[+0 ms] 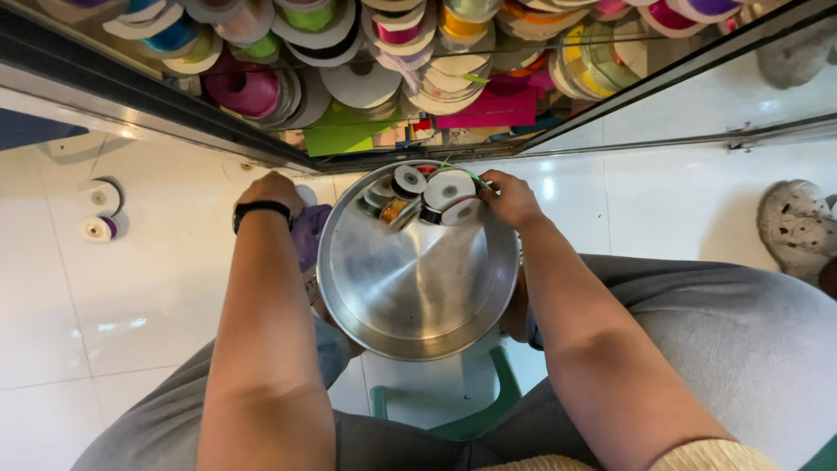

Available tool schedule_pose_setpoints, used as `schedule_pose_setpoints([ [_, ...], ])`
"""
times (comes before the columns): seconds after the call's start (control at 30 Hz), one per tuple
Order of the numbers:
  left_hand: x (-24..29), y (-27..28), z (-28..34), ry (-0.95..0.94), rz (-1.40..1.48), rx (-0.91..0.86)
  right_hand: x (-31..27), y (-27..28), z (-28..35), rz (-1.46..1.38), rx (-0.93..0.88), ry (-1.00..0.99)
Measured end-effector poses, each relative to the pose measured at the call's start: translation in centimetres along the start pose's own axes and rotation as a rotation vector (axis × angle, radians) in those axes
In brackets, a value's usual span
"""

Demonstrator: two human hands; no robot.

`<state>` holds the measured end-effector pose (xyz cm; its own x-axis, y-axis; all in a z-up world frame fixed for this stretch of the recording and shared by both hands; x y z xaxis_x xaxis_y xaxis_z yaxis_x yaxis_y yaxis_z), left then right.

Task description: The person sits on the floor and wipes multiple ribbon spools with a purple cloth. They pick up spools from a glass cabinet and the floor, wipe them, and place them into a metal bowl.

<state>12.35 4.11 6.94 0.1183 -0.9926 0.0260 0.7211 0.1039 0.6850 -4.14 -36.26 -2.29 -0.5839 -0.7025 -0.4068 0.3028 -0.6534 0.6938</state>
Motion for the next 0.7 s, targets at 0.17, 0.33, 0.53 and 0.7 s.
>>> schedule_pose_setpoints([
  [0.17,1.6,0.1,1.2,-0.111,-0.104,-0.097,1.4,-0.7,0.6,-0.020,0.036,-0.007],
  [0.33,1.4,-0.6,3.4,-0.157,0.156,-0.164,0.8,0.0,1.9,-0.043,0.090,0.004],
  [0.53,5.1,2.2,11.0,-0.239,0.374,-0.286,-0.3,0.8,2.8,-0.054,0.087,0.012],
  [0.7,4.6,3.5,8.5,-0.388,0.464,-0.144,-0.3,1.0,3.3,-0.074,0.115,0.012],
])
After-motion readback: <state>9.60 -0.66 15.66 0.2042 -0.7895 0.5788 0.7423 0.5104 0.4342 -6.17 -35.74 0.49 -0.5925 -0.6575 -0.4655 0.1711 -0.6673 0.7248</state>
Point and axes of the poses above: each hand's wrist, its own z-axis away from the middle knuckle, its own y-axis out of the back of the hand, x = y × z, the point moved 9 cm from there along -z, towards the middle knuckle, and after that the axes turned 8 degrees about z, right-handed, at the moved point
